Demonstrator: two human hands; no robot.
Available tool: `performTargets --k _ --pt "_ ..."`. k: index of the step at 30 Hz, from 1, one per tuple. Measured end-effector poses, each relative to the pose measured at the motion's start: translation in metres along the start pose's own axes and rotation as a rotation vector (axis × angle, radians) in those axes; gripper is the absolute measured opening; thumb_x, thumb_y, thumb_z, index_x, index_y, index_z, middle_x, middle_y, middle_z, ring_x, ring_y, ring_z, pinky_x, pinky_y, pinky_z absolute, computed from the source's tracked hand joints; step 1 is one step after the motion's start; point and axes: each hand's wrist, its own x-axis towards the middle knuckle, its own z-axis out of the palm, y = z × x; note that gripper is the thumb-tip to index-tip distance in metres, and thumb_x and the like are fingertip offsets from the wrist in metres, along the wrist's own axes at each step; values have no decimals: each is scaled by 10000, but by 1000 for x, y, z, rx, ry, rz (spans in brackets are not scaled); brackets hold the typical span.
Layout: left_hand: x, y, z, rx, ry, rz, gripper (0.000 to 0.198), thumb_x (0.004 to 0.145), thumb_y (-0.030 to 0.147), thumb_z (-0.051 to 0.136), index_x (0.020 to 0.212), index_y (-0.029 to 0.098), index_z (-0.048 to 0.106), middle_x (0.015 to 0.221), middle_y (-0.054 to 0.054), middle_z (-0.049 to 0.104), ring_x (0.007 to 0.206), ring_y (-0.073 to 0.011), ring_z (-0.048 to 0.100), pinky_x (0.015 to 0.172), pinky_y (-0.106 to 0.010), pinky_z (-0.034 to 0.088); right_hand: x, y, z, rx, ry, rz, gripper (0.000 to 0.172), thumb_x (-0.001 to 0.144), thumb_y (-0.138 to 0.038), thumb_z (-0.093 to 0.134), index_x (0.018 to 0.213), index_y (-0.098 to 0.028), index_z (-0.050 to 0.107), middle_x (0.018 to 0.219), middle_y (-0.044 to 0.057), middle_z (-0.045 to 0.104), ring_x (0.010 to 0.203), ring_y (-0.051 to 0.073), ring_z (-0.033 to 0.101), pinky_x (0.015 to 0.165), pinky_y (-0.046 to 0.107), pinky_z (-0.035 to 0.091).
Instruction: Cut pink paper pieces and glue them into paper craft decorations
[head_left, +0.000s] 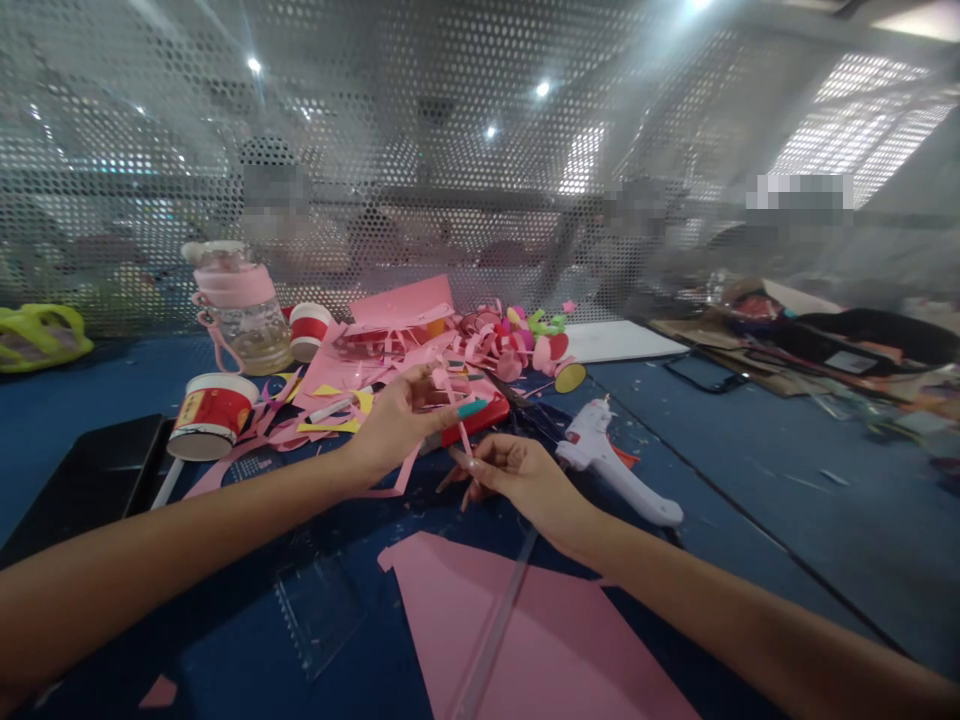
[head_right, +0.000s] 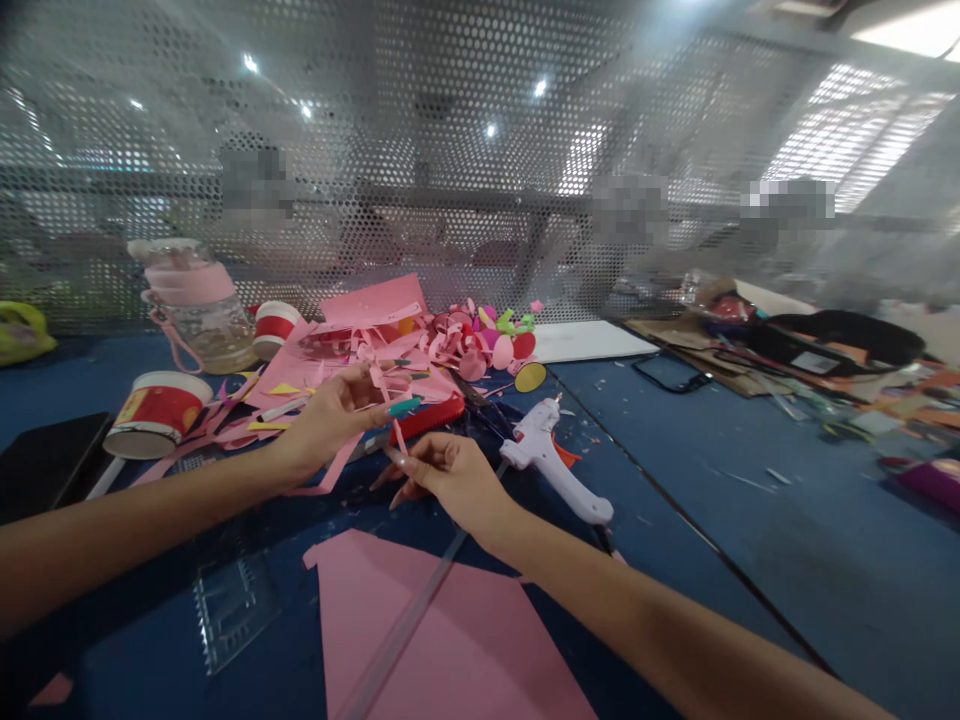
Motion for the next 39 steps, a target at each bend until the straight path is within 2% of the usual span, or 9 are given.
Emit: performTargets --k 5,7,10,12,16,23,29,34,39 --pt "1 0 3 -67 -52 18 423 569 250 759 902 145 519 945 -72 641 893 -177 605 808 -335 473 -1 1 -1 -11 16 -5 284 621 -354 739 605 -148 544 572 -16 655 467 74 606 494 170 457" --pt "1 -2 3 -47 -18 8 424 558 258 765 879 147 511 938 -69 636 862 -163 608 807 -326 469 -1 1 -1 -6 18 -8 283 622 -349 739 609 -151 538 571 -20 651 476 80 612 499 174 461" --pt "0 -4 -1 116 113 26 468 551 265 767 920 156 500 910 -44 616 791 -133 593 749 -288 468 -2 2 -2 14 16 -11 285 621 -344 742 611 -153 530 627 -9 670 479 76 610 510 182 473" --pt "-3 -3 -3 278 151 73 394 579 276 749 873 159 515 805 -9 599 709 -112 566 659 -245 455 -2 2 -2 27 13 -12 284 624 -342 740 619 -156 526 634 -7 671 481 76 608 519 189 483" --pt "-8 4 -3 439 71 121 236 654 329 690 675 147 542 644 17 555 597 -92 507 551 -210 407 -1 3 -2 33 7 -22 298 625 -352 738 626 -165 507 618 -17 658 468 81 604 525 207 500" --pt "-11 4 0 393 -8 140 202 700 347 648 746 151 648 723 -17 619 676 -118 553 597 -221 431 -2 2 -1 -37 27 -77 332 598 -400 745 622 -171 506 589 -34 629 447 79 590 487 201 502" --pt "-12 0 2 268 57 228 125 650 289 699 699 179 663 803 -23 616 781 -144 573 663 -242 460 -2 3 0 -71 13 -92 323 604 -409 740 625 -174 519 628 -17 649 452 77 577 486 211 506" --pt "-16 7 9 163 88 107 167 584 294 744 594 163 641 604 10 595 610 -117 542 616 -242 459 -2 2 0 -62 12 -72 341 598 -427 737 618 -181 501 609 -27 636 444 83 565 484 230 504" --pt "-17 9 11 98 91 44 214 550 308 759 555 156 609 555 27 562 539 -86 496 553 -219 428 -2 2 -1 -65 -14 -56 334 606 -413 734 613 -176 499 610 -23 635 458 83 572 498 224 493"
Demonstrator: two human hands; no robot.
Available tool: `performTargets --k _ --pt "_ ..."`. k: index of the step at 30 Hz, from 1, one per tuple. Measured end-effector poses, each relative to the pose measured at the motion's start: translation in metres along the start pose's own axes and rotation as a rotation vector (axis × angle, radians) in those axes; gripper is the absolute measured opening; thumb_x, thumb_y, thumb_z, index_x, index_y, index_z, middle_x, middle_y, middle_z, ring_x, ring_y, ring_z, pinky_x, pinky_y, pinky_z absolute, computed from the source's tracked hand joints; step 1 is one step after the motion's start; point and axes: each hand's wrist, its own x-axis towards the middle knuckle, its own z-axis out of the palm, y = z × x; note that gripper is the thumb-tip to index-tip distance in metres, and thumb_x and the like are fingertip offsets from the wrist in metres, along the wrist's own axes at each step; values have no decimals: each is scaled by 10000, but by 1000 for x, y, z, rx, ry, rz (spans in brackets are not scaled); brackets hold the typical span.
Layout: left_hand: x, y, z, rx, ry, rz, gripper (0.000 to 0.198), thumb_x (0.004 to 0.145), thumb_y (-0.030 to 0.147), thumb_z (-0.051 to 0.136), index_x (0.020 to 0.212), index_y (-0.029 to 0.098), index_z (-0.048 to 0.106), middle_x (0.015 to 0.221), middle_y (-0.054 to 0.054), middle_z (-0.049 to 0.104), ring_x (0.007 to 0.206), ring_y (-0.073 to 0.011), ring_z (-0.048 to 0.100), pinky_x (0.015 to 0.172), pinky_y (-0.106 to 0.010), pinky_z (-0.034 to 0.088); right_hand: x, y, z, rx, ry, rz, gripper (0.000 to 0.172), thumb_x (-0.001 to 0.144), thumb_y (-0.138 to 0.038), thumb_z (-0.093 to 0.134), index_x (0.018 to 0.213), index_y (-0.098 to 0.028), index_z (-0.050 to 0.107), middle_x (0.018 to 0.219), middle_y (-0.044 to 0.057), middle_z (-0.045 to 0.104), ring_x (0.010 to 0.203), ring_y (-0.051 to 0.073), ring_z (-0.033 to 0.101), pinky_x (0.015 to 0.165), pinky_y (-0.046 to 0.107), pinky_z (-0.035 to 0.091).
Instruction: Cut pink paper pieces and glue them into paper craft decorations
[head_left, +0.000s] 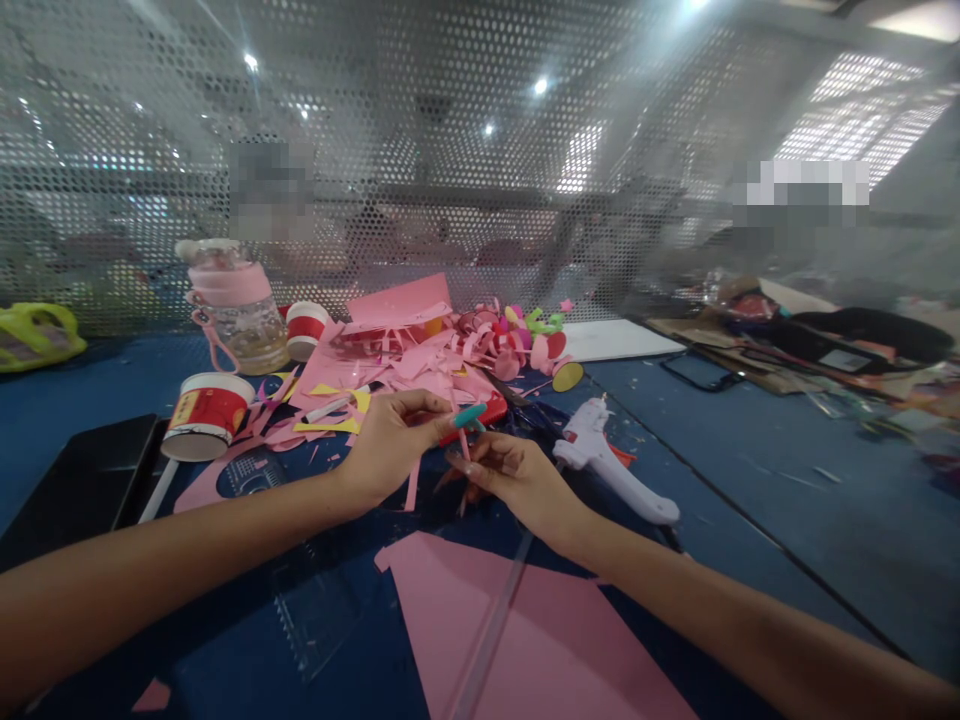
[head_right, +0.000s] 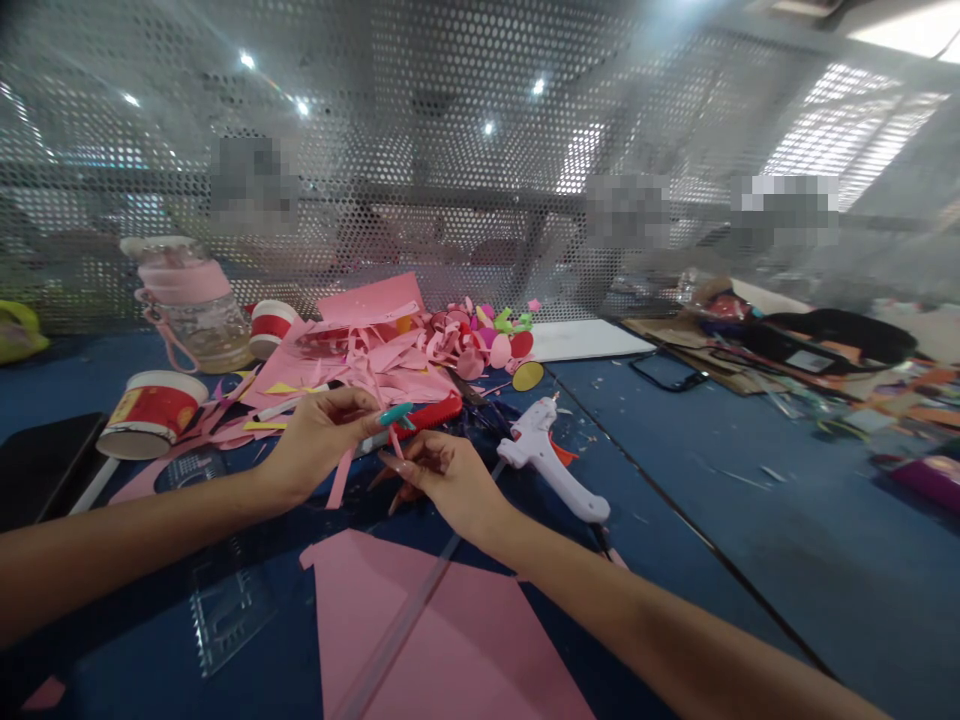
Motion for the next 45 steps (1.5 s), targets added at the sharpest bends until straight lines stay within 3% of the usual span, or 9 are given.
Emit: performTargets --k 8,17,27,34,39,42,45 --pt "0 -2 -1 -58 -18 -20 292 527 318 774 529 138 544 521 47 499 496 -53 441 488 -184 380 0 -3 3 -23 -18 15 314 615 -422 723 655 -166 545 618 -15 652 480 89 583 513 223 492" --pt "1 -2 -1 -69 20 -43 277 491 305 792 565 145 578 568 33 570 525 -72 510 522 -203 433 -3 -4 3 -20 -39 25 299 638 -428 704 710 -160 594 666 4 670 502 94 604 532 222 501" --pt "4 -6 -1 -29 25 -90 263 503 338 786 582 139 632 547 25 594 486 -65 505 463 -189 415 -1 -1 2 -43 24 9 319 624 -432 714 634 -163 544 609 -4 654 459 85 579 499 214 477" --pt "7 -9 -6 -8 -2 -62 321 496 275 792 737 141 629 754 -24 659 667 -125 591 593 -242 492 -1 -1 2 9 33 28 332 619 -432 716 626 -170 512 595 -8 647 445 95 576 495 236 502" --pt "9 -11 -8 92 40 -55 548 489 227 798 970 145 547 1088 -105 593 917 -183 585 679 -265 502 -1 -2 1 32 43 44 332 601 -429 727 628 -169 522 622 -4 663 451 92 581 511 244 511" --pt "12 -7 -8 -7 -74 -62 567 528 227 785 1028 135 534 1149 -134 575 1020 -211 567 798 -319 498 0 -3 2 30 35 57 335 617 -430 717 610 -172 504 618 5 669 448 91 577 515 250 511" --pt "12 -1 -6 -112 -168 -48 483 574 227 764 1001 127 562 1045 -109 643 984 -209 601 863 -357 482 0 -4 3 25 37 62 349 606 -441 718 600 -172 496 598 3 666 442 90 578 501 239 500"
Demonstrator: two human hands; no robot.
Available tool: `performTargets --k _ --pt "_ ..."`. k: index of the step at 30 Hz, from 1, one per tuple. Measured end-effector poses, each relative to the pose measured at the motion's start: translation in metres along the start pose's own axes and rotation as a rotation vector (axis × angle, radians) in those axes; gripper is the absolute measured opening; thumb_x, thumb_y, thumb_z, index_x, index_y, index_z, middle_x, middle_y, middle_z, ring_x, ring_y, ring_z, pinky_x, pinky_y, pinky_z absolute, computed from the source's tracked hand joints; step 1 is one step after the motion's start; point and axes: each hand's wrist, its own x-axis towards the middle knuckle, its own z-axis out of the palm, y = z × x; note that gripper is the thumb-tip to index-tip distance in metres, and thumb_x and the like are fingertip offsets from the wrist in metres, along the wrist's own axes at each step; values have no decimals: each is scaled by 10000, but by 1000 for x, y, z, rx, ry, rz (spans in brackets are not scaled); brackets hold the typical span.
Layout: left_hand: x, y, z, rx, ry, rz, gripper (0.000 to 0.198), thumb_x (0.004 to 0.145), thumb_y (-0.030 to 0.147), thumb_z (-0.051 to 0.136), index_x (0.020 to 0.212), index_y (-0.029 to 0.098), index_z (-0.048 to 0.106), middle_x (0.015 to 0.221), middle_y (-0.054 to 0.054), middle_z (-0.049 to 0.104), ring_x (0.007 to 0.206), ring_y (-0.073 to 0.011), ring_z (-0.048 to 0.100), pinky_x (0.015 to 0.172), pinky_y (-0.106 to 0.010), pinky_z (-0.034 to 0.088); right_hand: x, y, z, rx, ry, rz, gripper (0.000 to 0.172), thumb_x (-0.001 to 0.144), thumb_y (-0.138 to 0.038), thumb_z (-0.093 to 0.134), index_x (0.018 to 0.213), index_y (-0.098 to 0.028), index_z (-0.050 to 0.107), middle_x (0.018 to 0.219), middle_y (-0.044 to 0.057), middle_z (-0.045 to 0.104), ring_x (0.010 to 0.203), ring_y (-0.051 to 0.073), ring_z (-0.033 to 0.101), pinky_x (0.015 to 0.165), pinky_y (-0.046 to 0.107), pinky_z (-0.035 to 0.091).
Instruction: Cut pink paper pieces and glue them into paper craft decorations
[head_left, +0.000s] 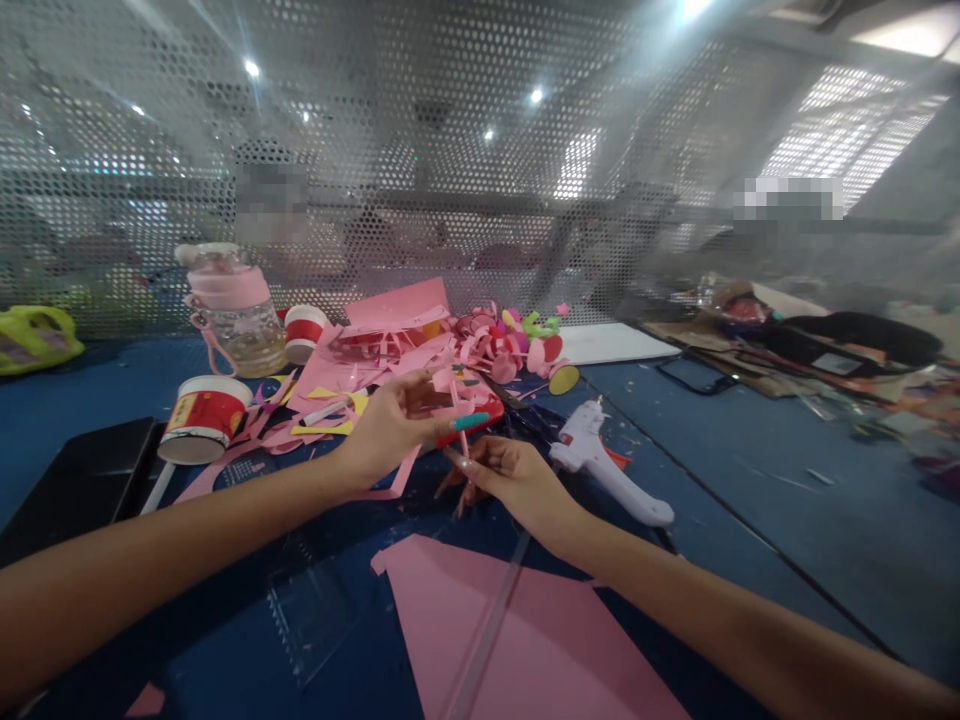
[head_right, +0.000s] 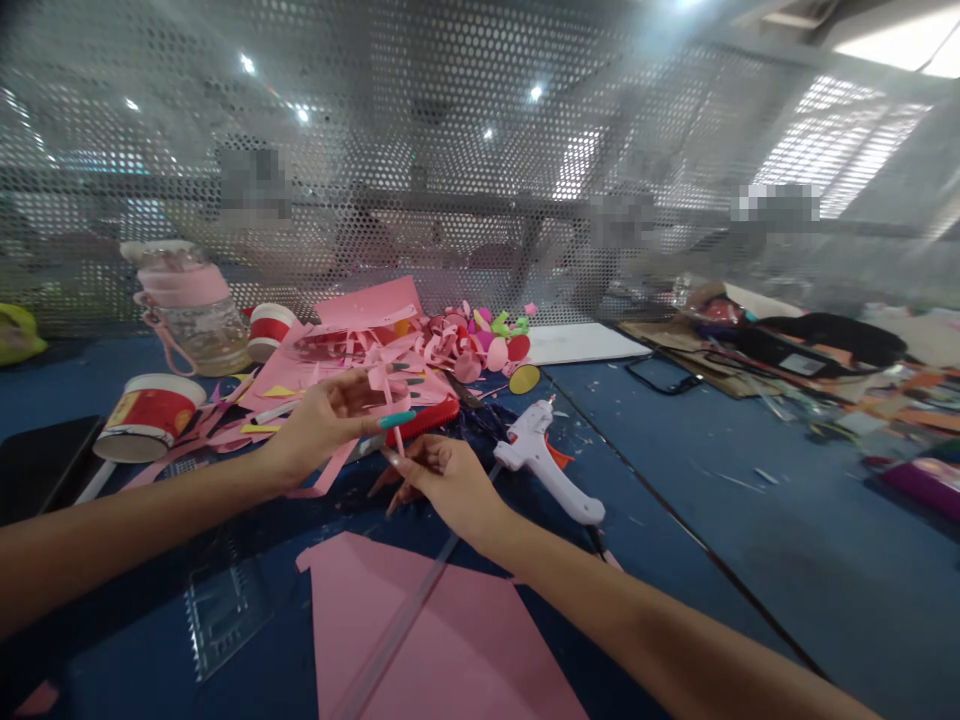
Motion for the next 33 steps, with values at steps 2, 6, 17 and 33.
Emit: performTargets --k 2,6,17,33 --pt "-1 2 1 -33 -10 9 416 590 217 756 957 124 582 976 -90 673 943 -204 624 859 -362 490 0 0 0 -7 1 0 345 617 -441 712 599 -169 501 585 -1 662 444 91 583 491 230 494" --pt "-1 2 1 -91 8 5 406 586 175 754 950 122 583 966 -76 681 915 -188 635 872 -355 489 -1 1 -1 -25 -1 -10 328 652 -425 694 589 -164 506 543 -11 637 471 102 602 489 223 488" --pt "2 -3 -2 -197 127 9 358 632 245 737 948 138 607 1021 -77 662 968 -197 614 886 -331 465 1 3 -3 -3 -23 -17 319 627 -410 715 596 -144 541 617 0 669 444 70 580 478 194 476" --pt "10 -9 -10 -366 87 24 304 596 262 764 867 170 662 813 -10 688 753 -122 648 736 -233 502 1 4 -6 -65 -59 -2 310 667 -415 683 598 -145 548 641 24 677 461 76 584 502 207 478"
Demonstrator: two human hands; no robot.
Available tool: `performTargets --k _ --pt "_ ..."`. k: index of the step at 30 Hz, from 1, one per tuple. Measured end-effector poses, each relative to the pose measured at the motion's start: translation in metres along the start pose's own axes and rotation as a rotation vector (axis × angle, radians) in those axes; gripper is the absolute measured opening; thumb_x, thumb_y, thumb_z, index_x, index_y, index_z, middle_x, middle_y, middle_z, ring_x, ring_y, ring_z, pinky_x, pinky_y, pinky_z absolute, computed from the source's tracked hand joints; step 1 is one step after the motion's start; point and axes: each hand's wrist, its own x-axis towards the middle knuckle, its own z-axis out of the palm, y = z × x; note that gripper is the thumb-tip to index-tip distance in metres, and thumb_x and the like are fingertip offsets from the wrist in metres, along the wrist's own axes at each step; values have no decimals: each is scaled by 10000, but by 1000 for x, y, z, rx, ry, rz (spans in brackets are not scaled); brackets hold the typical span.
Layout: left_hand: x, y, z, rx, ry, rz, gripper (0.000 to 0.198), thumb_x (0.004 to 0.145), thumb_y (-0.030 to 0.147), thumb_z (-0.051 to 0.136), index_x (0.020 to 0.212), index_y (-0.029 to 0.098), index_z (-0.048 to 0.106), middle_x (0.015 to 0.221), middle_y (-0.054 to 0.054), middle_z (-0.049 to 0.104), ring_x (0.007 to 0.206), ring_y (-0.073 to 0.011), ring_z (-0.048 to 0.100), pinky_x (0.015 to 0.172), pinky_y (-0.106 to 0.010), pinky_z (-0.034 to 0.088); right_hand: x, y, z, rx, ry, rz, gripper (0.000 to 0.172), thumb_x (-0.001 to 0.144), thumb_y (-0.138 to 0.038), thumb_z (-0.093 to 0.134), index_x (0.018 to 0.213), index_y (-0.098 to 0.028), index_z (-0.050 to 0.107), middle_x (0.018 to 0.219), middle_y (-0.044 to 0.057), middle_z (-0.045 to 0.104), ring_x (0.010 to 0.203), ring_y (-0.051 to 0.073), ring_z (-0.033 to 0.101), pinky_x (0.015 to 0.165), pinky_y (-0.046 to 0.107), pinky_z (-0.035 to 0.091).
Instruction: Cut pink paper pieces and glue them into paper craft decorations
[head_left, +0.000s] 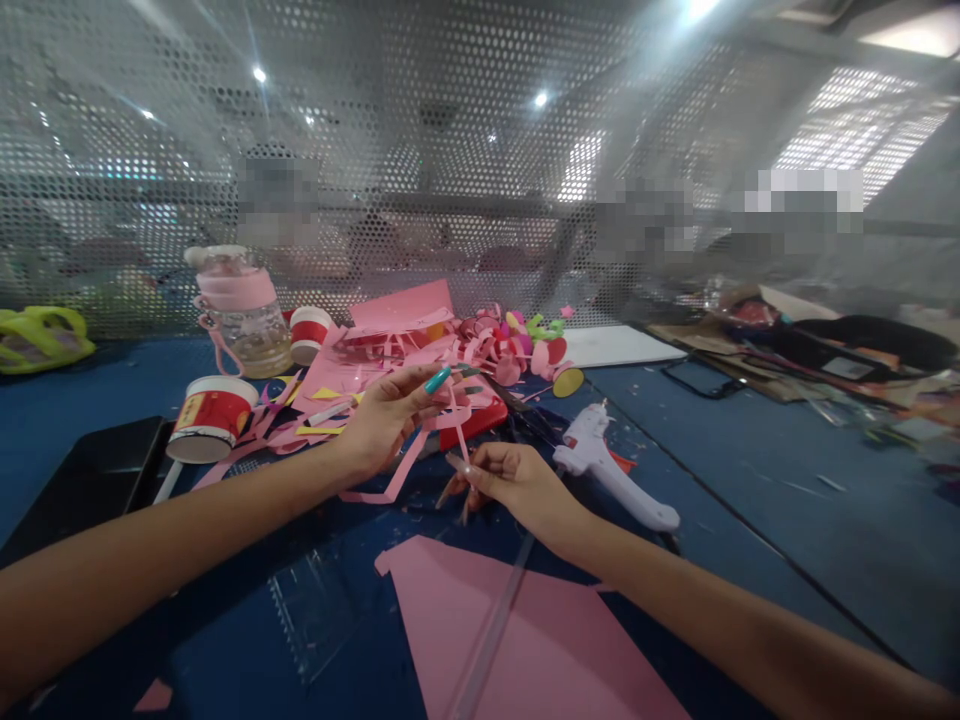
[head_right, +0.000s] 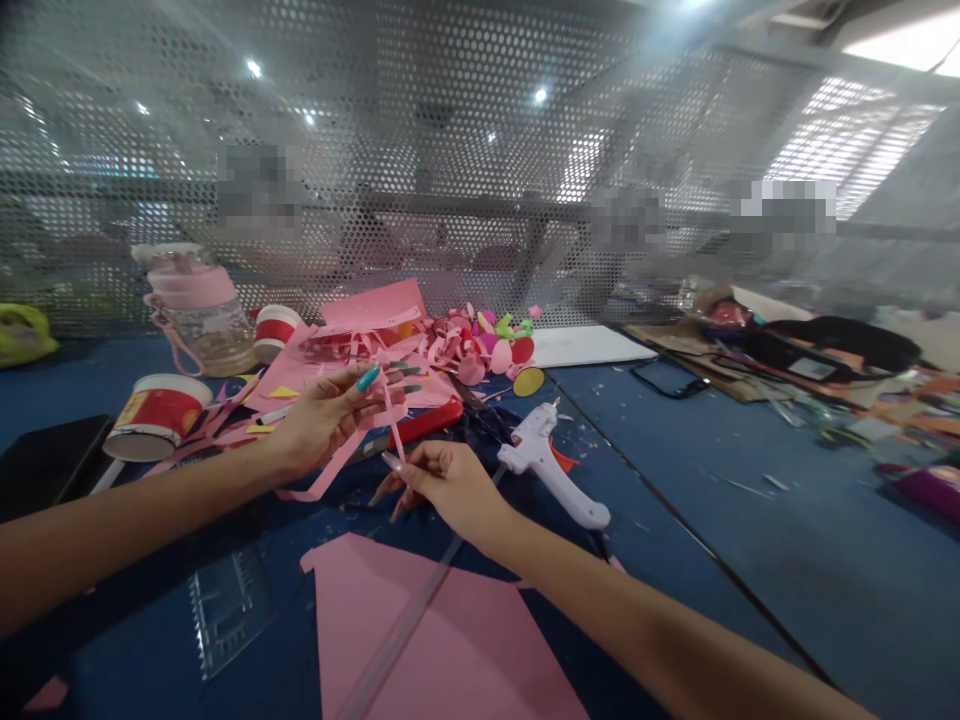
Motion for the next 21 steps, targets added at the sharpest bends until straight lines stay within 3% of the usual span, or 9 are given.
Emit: performTargets --k 5,7,12,18,21 --pt "2 -1 -2 146 -29 14 412 582 273 765 957 171 626 978 -49 664 821 -141 640 760 -253 486 0 -1 1 45 50 -3 329 611 -437 716 622 -138 581 628 15 671 447 69 573 491 195 475" --pt "3 -2 -6 279 -68 -39 441 556 264 778 954 155 622 933 -59 676 803 -148 641 734 -254 484 0 -1 1 75 97 2 336 597 -444 725 634 -137 592 628 12 669 453 70 576 498 194 480" --pt "3 -3 -13 571 -104 -172 301 585 328 751 785 128 648 727 -42 687 663 -124 629 627 -227 473 0 2 0 104 168 -18 341 584 -450 730 643 -143 593 658 11 669 451 72 571 509 214 495" --pt "1 4 -7 519 -134 -242 456 578 360 752 960 142 629 811 -56 707 747 -151 658 697 -252 484 1 2 0 92 184 -10 323 602 -438 722 633 -149 583 619 5 653 468 77 568 519 217 493" --pt "0 3 -3 494 -85 -224 461 535 352 774 924 140 645 817 -52 709 749 -150 656 718 -254 483 1 1 2 68 172 -3 329 599 -442 722 623 -147 578 607 6 649 463 79 562 517 222 490"
